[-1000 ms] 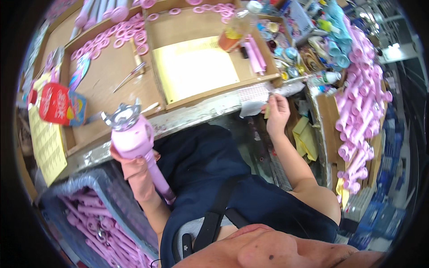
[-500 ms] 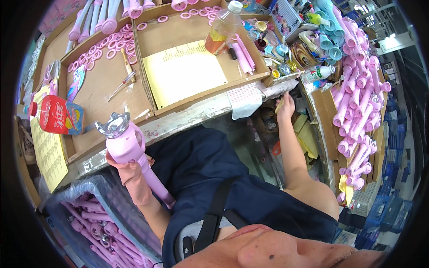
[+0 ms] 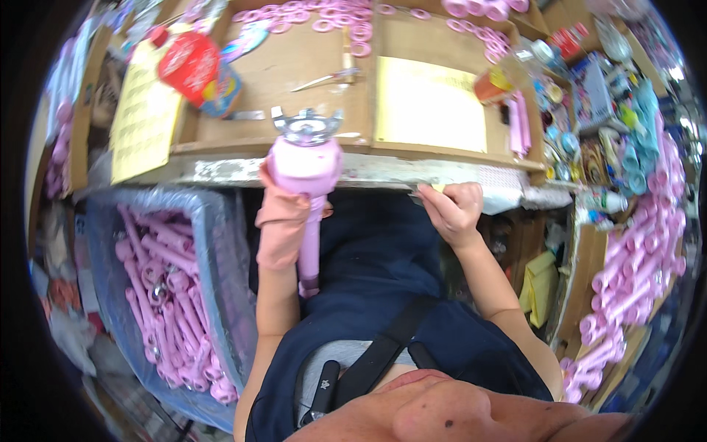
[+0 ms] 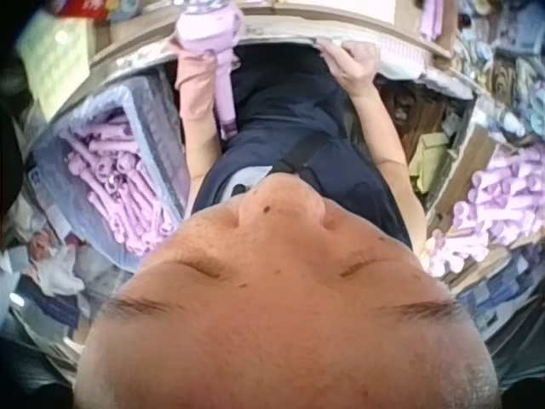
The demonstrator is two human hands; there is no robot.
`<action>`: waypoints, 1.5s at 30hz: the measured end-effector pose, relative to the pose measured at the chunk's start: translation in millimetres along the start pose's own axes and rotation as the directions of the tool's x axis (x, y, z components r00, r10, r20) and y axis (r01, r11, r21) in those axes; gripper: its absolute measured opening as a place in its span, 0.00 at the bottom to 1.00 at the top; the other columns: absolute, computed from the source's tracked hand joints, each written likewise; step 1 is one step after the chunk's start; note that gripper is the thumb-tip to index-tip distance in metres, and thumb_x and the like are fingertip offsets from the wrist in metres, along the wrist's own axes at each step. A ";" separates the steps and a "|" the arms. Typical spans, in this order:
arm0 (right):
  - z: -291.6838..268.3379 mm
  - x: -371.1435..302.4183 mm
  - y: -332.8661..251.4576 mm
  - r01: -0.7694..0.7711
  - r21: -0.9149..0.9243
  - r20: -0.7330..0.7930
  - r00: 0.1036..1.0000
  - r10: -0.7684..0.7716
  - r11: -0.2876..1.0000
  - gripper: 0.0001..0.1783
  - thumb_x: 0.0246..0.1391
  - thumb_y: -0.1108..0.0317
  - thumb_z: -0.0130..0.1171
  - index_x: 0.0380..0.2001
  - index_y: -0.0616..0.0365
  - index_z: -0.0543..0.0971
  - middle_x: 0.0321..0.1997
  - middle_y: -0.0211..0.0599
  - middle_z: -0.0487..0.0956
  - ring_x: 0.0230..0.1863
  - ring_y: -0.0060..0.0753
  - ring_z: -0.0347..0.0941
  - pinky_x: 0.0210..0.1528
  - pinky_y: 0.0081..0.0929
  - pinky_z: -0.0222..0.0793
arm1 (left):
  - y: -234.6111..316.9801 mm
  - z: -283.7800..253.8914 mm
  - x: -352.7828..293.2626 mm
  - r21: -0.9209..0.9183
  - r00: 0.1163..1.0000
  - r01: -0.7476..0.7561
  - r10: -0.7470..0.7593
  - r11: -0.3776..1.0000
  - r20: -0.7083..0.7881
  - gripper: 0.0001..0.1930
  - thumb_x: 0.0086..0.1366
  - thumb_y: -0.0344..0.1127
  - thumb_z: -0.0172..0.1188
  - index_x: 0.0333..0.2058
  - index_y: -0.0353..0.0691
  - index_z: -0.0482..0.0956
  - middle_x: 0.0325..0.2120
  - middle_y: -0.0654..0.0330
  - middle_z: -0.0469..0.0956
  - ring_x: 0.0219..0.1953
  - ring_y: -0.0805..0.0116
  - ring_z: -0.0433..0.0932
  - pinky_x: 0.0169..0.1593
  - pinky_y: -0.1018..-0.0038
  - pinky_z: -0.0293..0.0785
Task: The person picks pink plastic wands from a bin, wipes them with a cloth, and attaches a silver crown-shaped piece to the top. They then use a small tool to adjust the crown and place the finished wand on the table.
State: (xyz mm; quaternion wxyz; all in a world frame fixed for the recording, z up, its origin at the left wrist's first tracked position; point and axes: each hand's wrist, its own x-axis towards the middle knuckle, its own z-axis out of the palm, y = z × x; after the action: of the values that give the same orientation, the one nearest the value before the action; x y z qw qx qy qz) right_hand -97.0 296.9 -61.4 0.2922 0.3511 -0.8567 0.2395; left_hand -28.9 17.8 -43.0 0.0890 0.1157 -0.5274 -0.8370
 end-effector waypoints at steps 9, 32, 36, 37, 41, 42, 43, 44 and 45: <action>21.9 49.9 -31.0 -0.111 0.210 0.012 0.994 0.111 0.971 0.13 0.49 0.60 0.68 0.36 0.53 0.83 0.30 0.32 0.77 0.31 0.39 0.73 0.35 0.36 0.66 | 6.8 5.4 5.1 0.037 1.000 -0.001 0.001 0.999 0.010 0.50 0.54 0.41 0.74 0.64 0.40 0.44 0.45 0.55 0.71 0.35 0.67 0.77 0.35 0.71 0.77; 54.3 10.0 -116.7 -0.435 0.193 0.784 0.607 0.128 0.879 0.20 0.48 0.61 0.64 0.41 0.59 0.71 0.28 0.54 0.80 0.31 0.60 0.79 0.35 0.48 0.76 | 109.5 -1.5 -20.0 0.980 0.743 0.102 0.641 0.173 -0.191 0.21 0.49 0.41 0.70 0.40 0.36 0.77 0.39 0.50 0.74 0.49 0.49 0.70 0.60 0.56 0.61; 39.8 17.6 -127.0 -0.447 0.285 0.809 0.587 0.038 0.848 0.17 0.48 0.65 0.60 0.39 0.62 0.70 0.28 0.57 0.80 0.29 0.60 0.78 0.34 0.49 0.75 | 84.8 -3.9 -15.1 -0.017 0.740 -0.464 0.376 0.886 -0.557 0.25 0.63 0.54 0.56 0.46 0.37 0.74 0.35 0.54 0.76 0.42 0.55 0.74 0.55 0.61 0.67; 42.0 21.9 -129.0 -0.464 0.329 0.797 0.603 0.021 0.822 0.20 0.46 0.65 0.62 0.40 0.64 0.70 0.31 0.63 0.79 0.30 0.62 0.78 0.34 0.49 0.75 | 72.6 -5.3 -17.2 -0.362 0.888 -0.376 0.220 0.853 -0.404 0.28 0.64 0.59 0.52 0.48 0.38 0.72 0.34 0.56 0.75 0.38 0.58 0.74 0.49 0.62 0.69; 54.1 33.7 -120.9 -0.921 0.349 0.899 0.277 -0.338 0.172 0.24 0.45 0.61 0.69 0.39 0.62 0.70 0.26 0.44 0.78 0.21 0.42 0.78 0.26 0.35 0.75 | 36.7 -11.6 -25.7 -0.613 0.992 -0.113 0.119 0.782 -0.031 0.35 0.62 0.71 0.49 0.46 0.41 0.67 0.24 0.66 0.67 0.24 0.70 0.69 0.31 0.72 0.68; 59.2 36.3 -115.1 -0.984 0.152 0.828 0.077 -0.555 0.090 0.24 0.45 0.62 0.70 0.40 0.60 0.70 0.24 0.34 0.76 0.20 0.29 0.75 0.24 0.27 0.73 | 33.5 -11.5 -28.6 -0.673 0.983 -0.113 0.180 0.731 0.030 0.34 0.59 0.71 0.54 0.43 0.43 0.65 0.22 0.68 0.63 0.22 0.74 0.66 0.30 0.75 0.67; 64.4 35.3 -114.3 -0.989 0.021 0.650 0.123 -0.750 -0.144 0.25 0.45 0.63 0.71 0.42 0.60 0.70 0.25 0.36 0.76 0.21 0.29 0.76 0.25 0.27 0.73 | 33.2 -11.5 -31.2 -0.633 0.968 -0.114 0.228 0.766 0.103 0.30 0.60 0.64 0.59 0.44 0.44 0.64 0.22 0.67 0.64 0.24 0.73 0.69 0.32 0.72 0.70; 68.9 33.8 -113.1 -0.917 -0.192 0.402 0.251 -0.881 -0.349 0.26 0.44 0.64 0.71 0.43 0.60 0.70 0.25 0.37 0.76 0.22 0.29 0.76 0.25 0.26 0.73 | 34.9 -11.0 -33.1 -0.611 0.955 -0.111 0.255 0.783 0.153 0.27 0.60 0.58 0.63 0.44 0.46 0.63 0.22 0.66 0.65 0.26 0.72 0.72 0.34 0.69 0.73; 71.8 31.0 -112.5 -0.928 -0.146 0.491 0.233 -0.840 -0.343 0.26 0.44 0.64 0.70 0.44 0.60 0.70 0.26 0.38 0.77 0.23 0.29 0.77 0.26 0.26 0.74 | 39.0 -11.9 -34.6 -0.564 0.965 -0.082 0.207 0.822 0.162 0.23 0.62 0.51 0.64 0.45 0.46 0.64 0.24 0.66 0.67 0.26 0.72 0.72 0.36 0.69 0.75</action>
State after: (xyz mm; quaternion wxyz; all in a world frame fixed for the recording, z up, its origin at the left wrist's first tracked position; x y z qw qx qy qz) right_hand -55.5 166.6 -68.9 -0.7934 0.1799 -0.1419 0.5639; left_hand 8.7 0.3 -9.2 0.1242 -0.0467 -0.2772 -0.9516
